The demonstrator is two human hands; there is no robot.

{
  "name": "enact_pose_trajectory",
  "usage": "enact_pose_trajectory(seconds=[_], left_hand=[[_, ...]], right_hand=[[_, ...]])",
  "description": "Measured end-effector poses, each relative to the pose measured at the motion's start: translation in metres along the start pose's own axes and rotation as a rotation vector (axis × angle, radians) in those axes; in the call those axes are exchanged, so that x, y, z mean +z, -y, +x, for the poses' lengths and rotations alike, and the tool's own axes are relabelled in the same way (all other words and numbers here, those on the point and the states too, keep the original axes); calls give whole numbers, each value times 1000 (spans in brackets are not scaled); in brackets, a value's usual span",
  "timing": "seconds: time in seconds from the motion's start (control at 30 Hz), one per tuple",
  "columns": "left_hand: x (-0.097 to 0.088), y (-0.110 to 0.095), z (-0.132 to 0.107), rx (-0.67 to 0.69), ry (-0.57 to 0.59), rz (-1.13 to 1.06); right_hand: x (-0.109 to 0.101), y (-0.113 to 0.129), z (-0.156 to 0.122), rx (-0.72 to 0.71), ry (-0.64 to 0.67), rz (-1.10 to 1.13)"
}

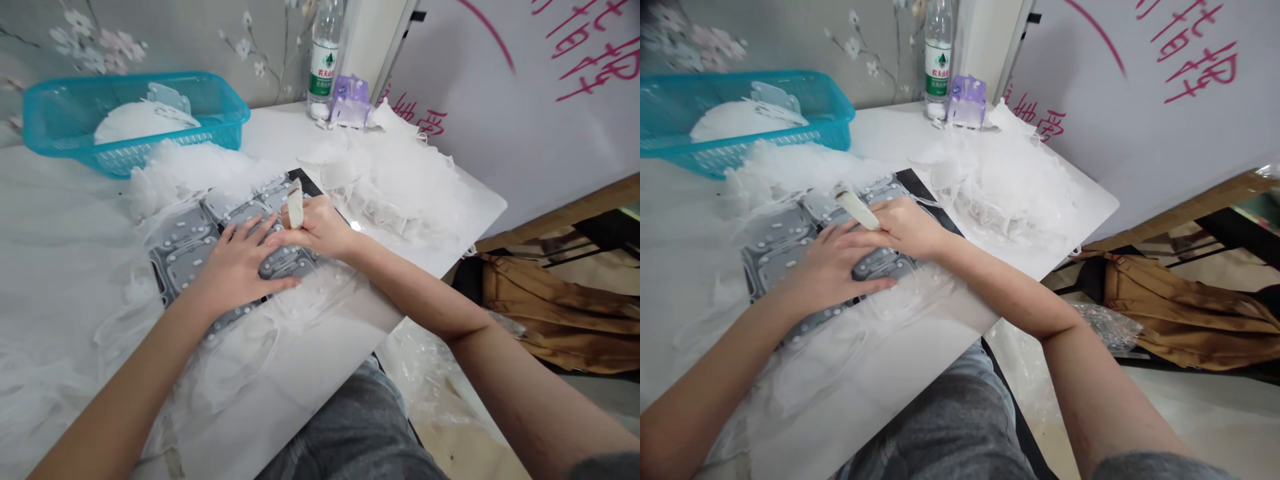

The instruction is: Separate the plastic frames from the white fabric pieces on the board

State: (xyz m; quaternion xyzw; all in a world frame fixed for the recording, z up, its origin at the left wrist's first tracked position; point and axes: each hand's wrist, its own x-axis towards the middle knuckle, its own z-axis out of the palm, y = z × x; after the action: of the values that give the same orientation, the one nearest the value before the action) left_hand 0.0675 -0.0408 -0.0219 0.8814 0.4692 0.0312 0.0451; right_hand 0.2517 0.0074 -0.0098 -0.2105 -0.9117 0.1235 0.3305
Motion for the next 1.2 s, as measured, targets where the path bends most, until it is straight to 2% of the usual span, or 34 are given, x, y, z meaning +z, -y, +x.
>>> enact_pose_trajectory(seconds=[0.1, 0.33, 0.5, 0.6, 0.8, 0.9, 1.07, 1.2], left_hand=[[-1, 0, 0, 8, 16, 9], [-2, 0, 0, 44, -28, -41], [-5, -2, 0, 20, 36, -7], [-3, -1, 0, 8, 43, 13], [1, 2, -1, 12, 6, 15], [-1, 0, -1, 6, 7, 4], [-3, -1, 0, 16, 10, -41], [-4, -2, 1, 13, 25, -59]], right_hand=[[3, 0, -1, 47, -13, 12], [22, 8, -2, 191, -209, 271], [9, 2, 0, 82, -118, 239], [1, -1, 1, 110, -87, 236], [9, 10, 3, 333, -236, 420], [16, 15, 2, 322, -276, 492], [24, 19, -2, 246, -335, 396], [28, 24, -6, 239, -363, 279]])
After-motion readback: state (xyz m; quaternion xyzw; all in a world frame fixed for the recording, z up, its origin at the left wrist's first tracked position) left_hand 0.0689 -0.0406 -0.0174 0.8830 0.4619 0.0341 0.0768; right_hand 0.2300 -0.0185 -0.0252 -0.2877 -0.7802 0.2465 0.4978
